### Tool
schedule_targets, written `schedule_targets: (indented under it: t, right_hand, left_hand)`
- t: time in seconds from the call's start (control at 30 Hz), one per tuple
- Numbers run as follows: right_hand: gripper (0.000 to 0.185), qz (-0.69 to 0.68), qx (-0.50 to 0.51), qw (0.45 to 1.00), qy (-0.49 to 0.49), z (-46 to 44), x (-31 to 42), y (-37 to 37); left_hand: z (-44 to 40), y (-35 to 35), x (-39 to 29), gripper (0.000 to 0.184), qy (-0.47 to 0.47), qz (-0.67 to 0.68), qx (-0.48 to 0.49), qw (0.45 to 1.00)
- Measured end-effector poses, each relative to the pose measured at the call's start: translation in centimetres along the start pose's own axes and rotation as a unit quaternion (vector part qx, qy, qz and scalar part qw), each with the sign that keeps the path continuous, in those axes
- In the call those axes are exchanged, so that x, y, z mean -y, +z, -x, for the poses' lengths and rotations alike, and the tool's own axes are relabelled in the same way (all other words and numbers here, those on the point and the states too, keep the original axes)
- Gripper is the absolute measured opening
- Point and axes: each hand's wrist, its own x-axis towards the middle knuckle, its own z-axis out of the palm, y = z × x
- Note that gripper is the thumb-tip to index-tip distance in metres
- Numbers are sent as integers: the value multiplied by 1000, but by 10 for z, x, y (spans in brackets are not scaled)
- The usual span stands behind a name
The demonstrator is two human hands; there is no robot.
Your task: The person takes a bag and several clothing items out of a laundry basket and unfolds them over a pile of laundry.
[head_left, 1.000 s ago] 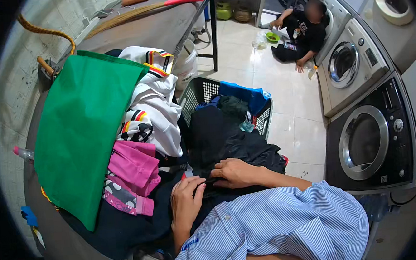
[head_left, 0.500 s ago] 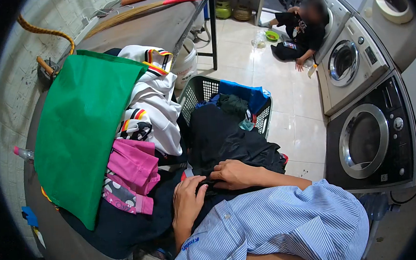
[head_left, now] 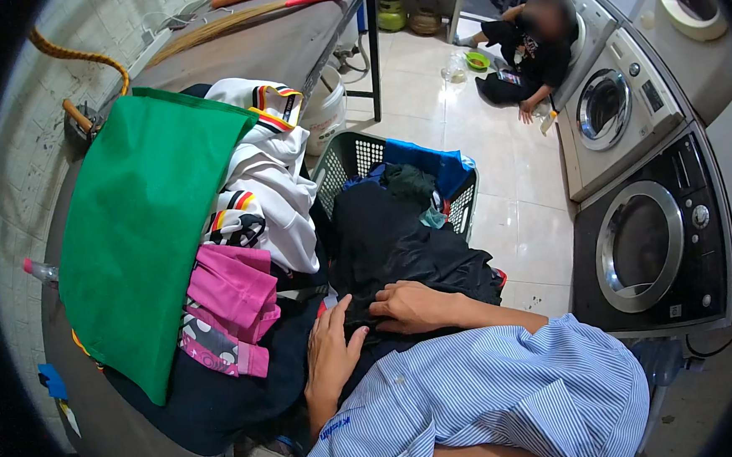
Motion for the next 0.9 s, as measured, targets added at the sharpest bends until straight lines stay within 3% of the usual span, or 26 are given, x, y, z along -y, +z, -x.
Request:
schedule_targets:
  t: [0.6, 0.9]
  right_hand:
    - [22, 2, 2, 1000, 1, -3, -1, 3]
    - [22, -5, 4, 1000, 1, -3, 0, 0]
  left_hand:
    - [-3, 2, 5, 43, -8, -9, 69, 998]
    - [-1, 7, 7, 55, -17, -4, 62, 998]
